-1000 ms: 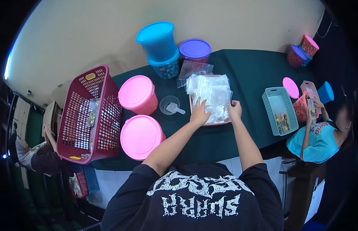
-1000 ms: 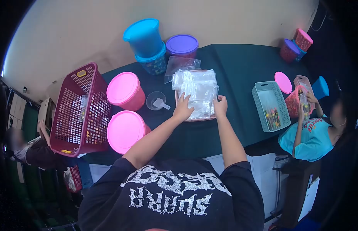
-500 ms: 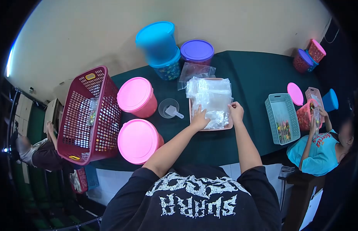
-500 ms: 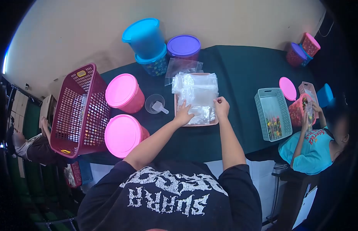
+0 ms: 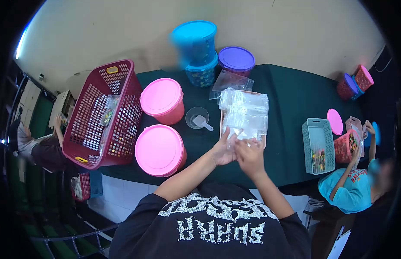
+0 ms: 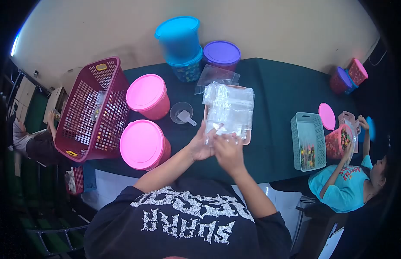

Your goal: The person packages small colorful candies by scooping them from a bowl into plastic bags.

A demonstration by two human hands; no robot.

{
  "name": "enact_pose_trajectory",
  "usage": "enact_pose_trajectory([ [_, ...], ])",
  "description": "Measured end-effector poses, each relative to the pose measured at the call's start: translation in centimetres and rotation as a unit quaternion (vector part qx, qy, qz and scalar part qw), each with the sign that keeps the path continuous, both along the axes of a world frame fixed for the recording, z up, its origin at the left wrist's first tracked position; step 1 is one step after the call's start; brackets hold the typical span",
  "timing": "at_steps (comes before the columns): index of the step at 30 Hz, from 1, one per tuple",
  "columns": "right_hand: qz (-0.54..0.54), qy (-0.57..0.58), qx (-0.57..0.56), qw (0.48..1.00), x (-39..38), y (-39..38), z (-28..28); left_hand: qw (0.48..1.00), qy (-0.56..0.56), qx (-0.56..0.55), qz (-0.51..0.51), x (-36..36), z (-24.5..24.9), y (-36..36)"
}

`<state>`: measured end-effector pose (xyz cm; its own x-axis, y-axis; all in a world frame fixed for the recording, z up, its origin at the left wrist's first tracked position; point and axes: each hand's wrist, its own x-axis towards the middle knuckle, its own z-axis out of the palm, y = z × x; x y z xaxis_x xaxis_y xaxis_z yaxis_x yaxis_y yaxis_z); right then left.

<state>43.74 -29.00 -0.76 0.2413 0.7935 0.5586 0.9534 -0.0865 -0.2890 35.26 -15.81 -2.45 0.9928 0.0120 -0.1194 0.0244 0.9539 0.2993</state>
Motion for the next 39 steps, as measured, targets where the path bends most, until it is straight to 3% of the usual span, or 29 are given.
enact_pose_trajectory([
  [3, 0.062, -0.004, 0.012, 0.998, -1.8, -0.5, 1.1, 0.994, -0.092, 0.059, 0.029, -1.3, 1.5, 0.2],
  [4, 0.098, -0.005, 0.001, 0.995, -2.0, -0.8, 1.7, 0.994, -0.1, -0.004, 0.035, -1.8, 1.6, 0.5],
  [7, 0.156, -0.007, 0.022, 0.988, -2.8, -1.6, 2.6, 0.988, -0.091, 0.047, 0.113, -3.6, 2.2, 1.0],
  [8, 0.171, 0.002, 0.023, 0.985, -3.1, -1.8, 2.9, 0.991, -0.094, -0.039, 0.084, -3.9, 1.7, 1.7],
  [9, 0.174, 0.002, 0.022, 0.985, -3.3, -1.9, 2.7, 0.991, -0.095, -0.039, 0.087, -4.3, 2.3, 2.0],
  [11, 0.188, 0.007, 0.0, 0.982, -3.5, -2.1, 2.2, 0.963, -0.086, 0.194, 0.165, -5.0, 5.1, 1.9],
  [13, 0.193, 0.004, -0.005, 0.981, -3.3, -1.9, 2.1, 0.958, -0.097, 0.202, 0.177, -5.7, 6.4, 1.6],
  [14, 0.195, 0.06, -0.026, 0.979, -3.1, -1.8, 2.4, 0.906, -0.069, 0.359, 0.212, -6.0, 6.4, 1.5],
  [16, 0.184, 0.158, -0.06, 0.968, -2.9, -1.8, 3.5, 0.752, -0.002, 0.608, 0.255, -7.0, 7.7, 1.1],
  [17, 0.186, 0.159, -0.06, 0.968, -3.0, -1.7, 3.9, 0.751, -0.001, 0.608, 0.257, -7.6, 9.0, 0.9],
  [18, 0.178, 0.372, -0.023, 0.911, -3.2, -1.7, 4.2, 0.619, 0.033, 0.735, 0.274, -8.1, 10.2, 0.6],
  [19, 0.159, 0.567, 0.014, 0.808, -3.4, -1.7, 4.6, 0.467, 0.067, 0.836, 0.28, -8.5, 11.0, 0.4],
  [20, 0.192, 0.599, 0.044, 0.776, -3.5, -1.3, 5.4, 0.43, 0.073, 0.854, 0.283, -8.7, 11.3, 0.2],
  [21, 0.194, 0.6, 0.043, 0.775, -3.6, -1.0, 5.9, 0.43, 0.075, 0.854, 0.284, -8.9, 11.5, 0.1],
  [23, 0.203, 0.629, -0.007, 0.75, -3.8, -0.3, 6.6, 0.345, 0.061, 0.895, 0.276, -9.2, 11.7, 0.0],
  [28, 0.177, 0.645, -0.068, 0.741, -4.9, 1.3, 7.0, 0.371, 0.104, 0.899, 0.21, -10.8, 11.5, -0.2],
  [31, 0.186, 0.638, -0.079, 0.743, -5.8, 1.9, 7.2, 0.373, 0.074, 0.896, 0.229, -11.8, 11.1, -0.1],
  [34, 0.201, 0.67, -0.13, 0.703, -7.2, 2.7, 8.1, 0.386, 0.057, 0.89, 0.237, -12.7, 10.2, 0.3],
  [37, 0.218, 0.632, -0.126, 0.733, -8.7, 3.7, 8.1, 0.407, 0.05, 0.877, 0.252, -14.0, 9.4, 1.2],
  [39, 0.22, 0.588, -0.079, 0.774, -9.8, 4.5, 7.5, 0.389, 0.048, 0.874, 0.287, -15.3, 9.2, 2.0],
])
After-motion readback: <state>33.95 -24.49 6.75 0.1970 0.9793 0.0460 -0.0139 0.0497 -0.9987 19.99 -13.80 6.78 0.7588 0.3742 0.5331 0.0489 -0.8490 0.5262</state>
